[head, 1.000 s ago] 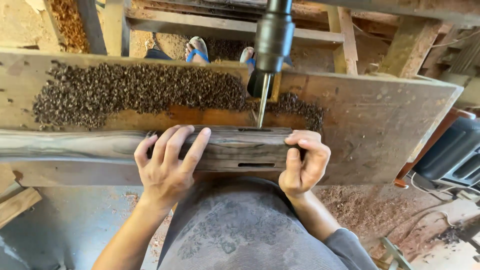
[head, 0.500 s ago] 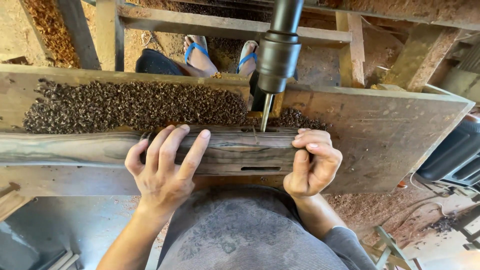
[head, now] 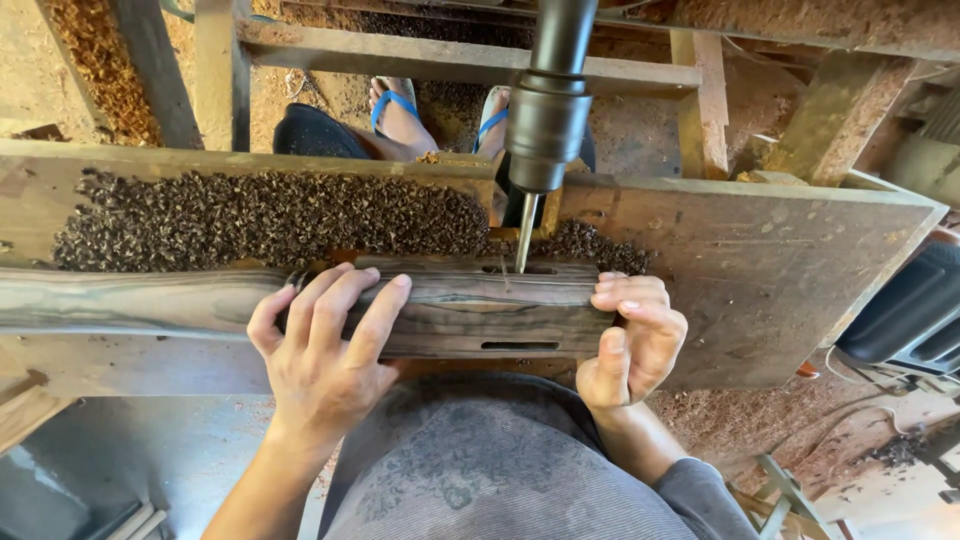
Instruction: Milling slots into a wooden component using a vertical drill press.
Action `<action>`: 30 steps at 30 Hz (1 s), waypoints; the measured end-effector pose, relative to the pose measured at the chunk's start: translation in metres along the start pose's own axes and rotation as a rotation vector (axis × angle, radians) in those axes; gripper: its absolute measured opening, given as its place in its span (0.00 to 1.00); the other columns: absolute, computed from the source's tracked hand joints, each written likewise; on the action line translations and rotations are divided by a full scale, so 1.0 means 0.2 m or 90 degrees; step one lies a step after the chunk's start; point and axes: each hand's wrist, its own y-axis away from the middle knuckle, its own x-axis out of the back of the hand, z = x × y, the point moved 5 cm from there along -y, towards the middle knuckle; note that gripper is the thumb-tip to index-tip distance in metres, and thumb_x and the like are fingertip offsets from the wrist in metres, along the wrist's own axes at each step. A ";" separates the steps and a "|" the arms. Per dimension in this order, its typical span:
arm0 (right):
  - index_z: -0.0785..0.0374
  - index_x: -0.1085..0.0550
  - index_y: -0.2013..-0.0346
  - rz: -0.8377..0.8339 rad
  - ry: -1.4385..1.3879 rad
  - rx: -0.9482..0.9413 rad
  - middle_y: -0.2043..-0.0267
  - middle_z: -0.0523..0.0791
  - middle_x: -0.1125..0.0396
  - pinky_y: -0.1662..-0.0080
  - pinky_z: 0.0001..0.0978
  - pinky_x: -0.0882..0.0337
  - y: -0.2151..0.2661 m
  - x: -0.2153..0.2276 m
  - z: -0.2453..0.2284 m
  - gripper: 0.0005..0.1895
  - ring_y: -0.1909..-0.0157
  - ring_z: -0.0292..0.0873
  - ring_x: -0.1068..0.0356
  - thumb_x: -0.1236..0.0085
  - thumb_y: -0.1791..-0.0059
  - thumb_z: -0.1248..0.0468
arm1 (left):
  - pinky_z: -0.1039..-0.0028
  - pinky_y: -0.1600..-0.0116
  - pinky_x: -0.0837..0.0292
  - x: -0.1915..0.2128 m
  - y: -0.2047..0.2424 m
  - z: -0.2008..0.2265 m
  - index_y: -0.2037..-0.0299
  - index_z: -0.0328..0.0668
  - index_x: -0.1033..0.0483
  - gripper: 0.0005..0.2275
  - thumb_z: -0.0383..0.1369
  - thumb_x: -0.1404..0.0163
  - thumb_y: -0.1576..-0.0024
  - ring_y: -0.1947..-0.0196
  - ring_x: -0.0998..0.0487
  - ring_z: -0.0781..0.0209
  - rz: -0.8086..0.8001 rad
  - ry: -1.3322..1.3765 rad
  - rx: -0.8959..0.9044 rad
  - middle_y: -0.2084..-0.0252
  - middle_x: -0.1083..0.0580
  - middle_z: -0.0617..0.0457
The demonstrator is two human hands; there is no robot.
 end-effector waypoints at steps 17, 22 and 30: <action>0.60 0.38 0.48 -0.008 0.043 -0.008 0.59 0.46 0.34 0.46 0.41 0.29 -0.02 0.03 -0.02 0.14 0.57 0.42 0.35 0.49 0.41 0.56 | 0.56 0.35 0.47 -0.02 -0.01 0.04 0.38 0.57 0.26 0.33 0.35 0.37 0.59 0.38 0.28 0.58 -0.025 0.007 -0.019 0.41 0.27 0.57; 0.59 0.38 0.47 0.016 0.044 -0.006 0.60 0.46 0.34 0.47 0.41 0.28 -0.01 0.09 0.00 0.15 0.59 0.42 0.35 0.48 0.41 0.55 | 0.56 0.36 0.48 -0.04 -0.01 0.08 0.37 0.57 0.27 0.33 0.37 0.36 0.59 0.39 0.28 0.58 -0.024 0.015 -0.029 0.41 0.28 0.57; 0.60 0.38 0.45 0.016 0.026 0.002 0.59 0.49 0.33 0.46 0.41 0.29 -0.05 0.14 0.00 0.19 0.57 0.44 0.34 0.45 0.43 0.54 | 0.56 0.34 0.50 -0.05 -0.01 0.12 0.36 0.57 0.26 0.32 0.38 0.36 0.56 0.38 0.28 0.58 -0.029 0.002 -0.023 0.40 0.27 0.56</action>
